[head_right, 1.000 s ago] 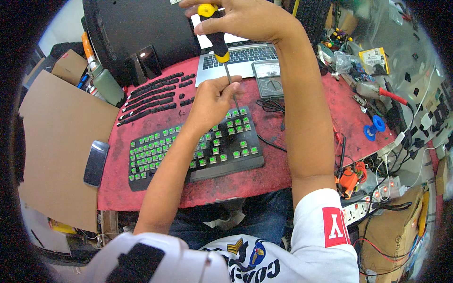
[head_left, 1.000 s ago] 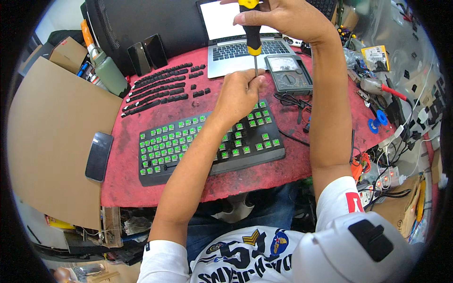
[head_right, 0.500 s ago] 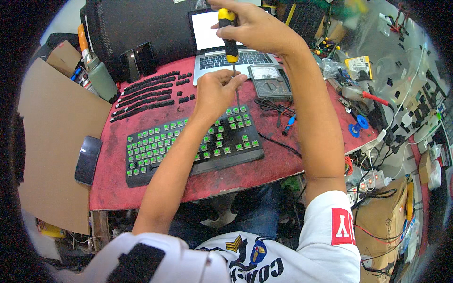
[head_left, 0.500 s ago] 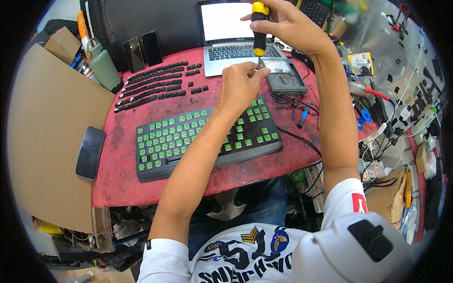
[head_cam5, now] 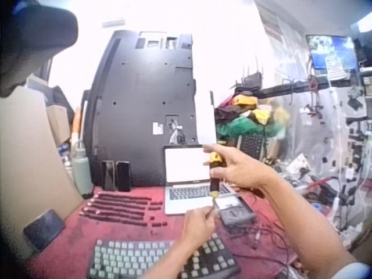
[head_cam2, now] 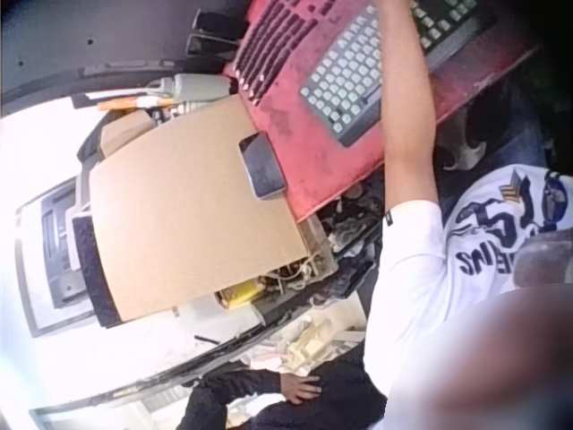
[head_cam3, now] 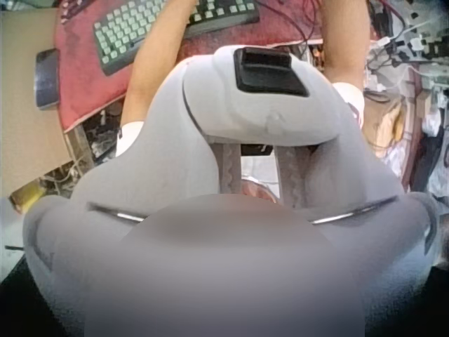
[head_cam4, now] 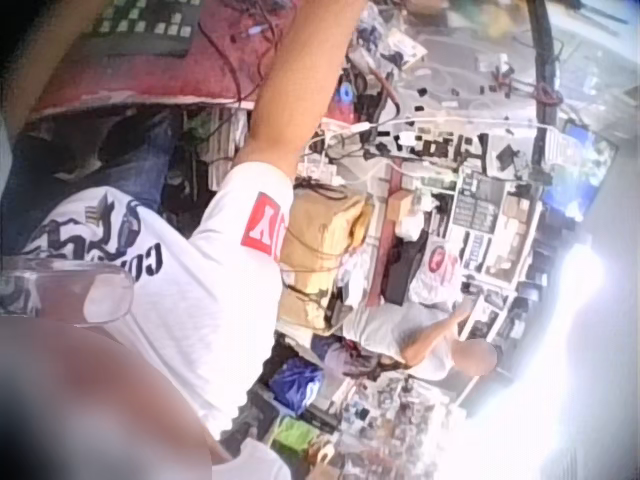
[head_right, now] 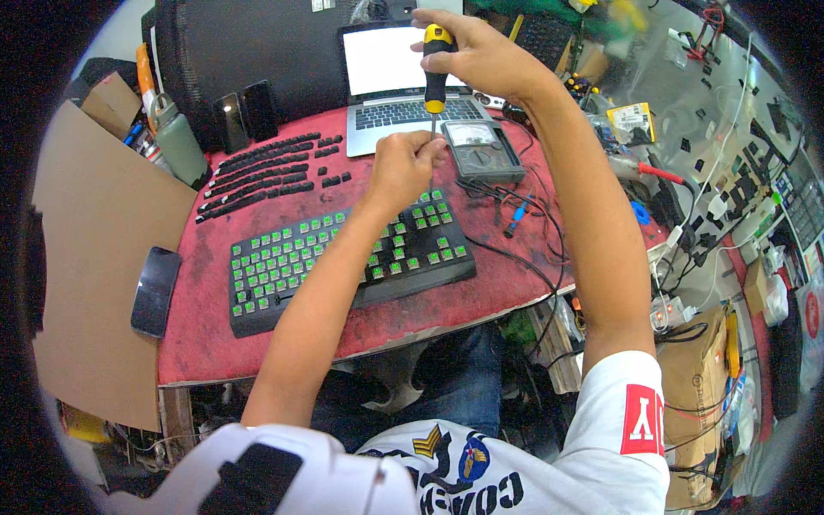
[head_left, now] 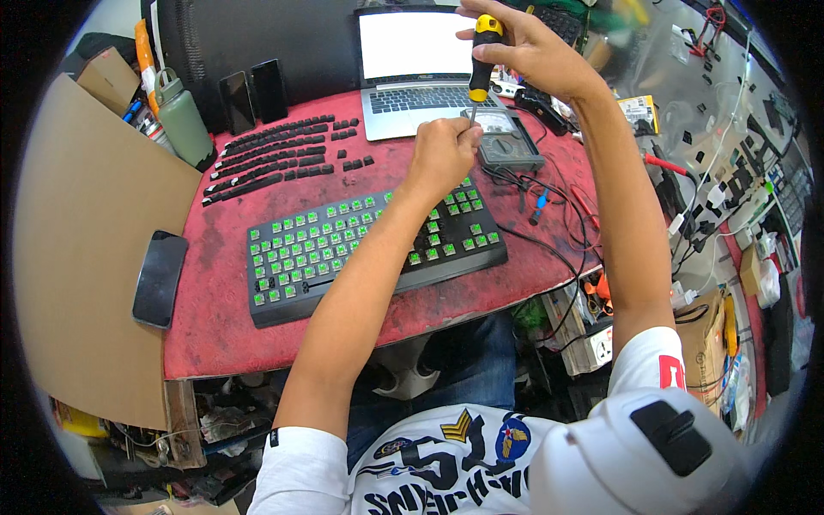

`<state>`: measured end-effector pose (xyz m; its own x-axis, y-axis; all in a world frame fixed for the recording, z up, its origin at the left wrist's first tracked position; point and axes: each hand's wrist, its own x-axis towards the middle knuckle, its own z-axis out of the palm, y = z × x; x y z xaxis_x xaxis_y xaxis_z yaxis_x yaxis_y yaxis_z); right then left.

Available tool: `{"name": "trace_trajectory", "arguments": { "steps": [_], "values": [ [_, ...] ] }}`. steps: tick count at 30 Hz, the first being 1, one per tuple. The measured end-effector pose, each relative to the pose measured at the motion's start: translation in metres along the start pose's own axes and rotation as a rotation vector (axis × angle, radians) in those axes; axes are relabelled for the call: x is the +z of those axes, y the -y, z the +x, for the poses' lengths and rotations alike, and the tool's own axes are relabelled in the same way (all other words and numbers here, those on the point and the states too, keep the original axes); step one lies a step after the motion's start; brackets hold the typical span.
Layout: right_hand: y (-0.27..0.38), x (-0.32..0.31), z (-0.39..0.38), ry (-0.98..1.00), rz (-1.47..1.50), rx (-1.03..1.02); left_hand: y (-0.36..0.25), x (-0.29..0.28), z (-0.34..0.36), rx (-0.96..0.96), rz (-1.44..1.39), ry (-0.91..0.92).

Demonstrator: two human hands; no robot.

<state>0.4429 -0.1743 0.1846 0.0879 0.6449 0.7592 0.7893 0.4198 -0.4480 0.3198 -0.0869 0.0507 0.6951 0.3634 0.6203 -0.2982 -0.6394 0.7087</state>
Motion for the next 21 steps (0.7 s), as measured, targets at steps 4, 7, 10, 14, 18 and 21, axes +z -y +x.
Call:
{"name": "trace_trajectory", "arguments": {
  "steps": [4,7,10,14,18,21],
  "values": [
    [0.046,0.01,0.001,0.038,-0.714,0.259,0.006,-0.006,0.001,0.068,0.118,0.005],
    [0.007,-0.002,0.003,-0.007,-0.342,-0.061,0.002,-0.002,0.001,0.026,0.104,0.052],
    [0.034,0.007,-0.003,0.024,-0.386,0.18,0.01,-0.004,-0.002,0.022,0.044,0.026],
    [0.016,-0.004,-0.004,0.006,-0.434,0.073,0.004,0.002,0.001,0.041,0.073,0.038],
    [0.038,0.009,-0.003,0.017,-0.429,0.19,0.009,-0.003,-0.002,0.043,0.042,0.004],
    [0.032,0.002,0.0,0.041,-0.521,0.196,0.011,0.004,-0.001,0.106,0.056,-0.048]
  ]
}}
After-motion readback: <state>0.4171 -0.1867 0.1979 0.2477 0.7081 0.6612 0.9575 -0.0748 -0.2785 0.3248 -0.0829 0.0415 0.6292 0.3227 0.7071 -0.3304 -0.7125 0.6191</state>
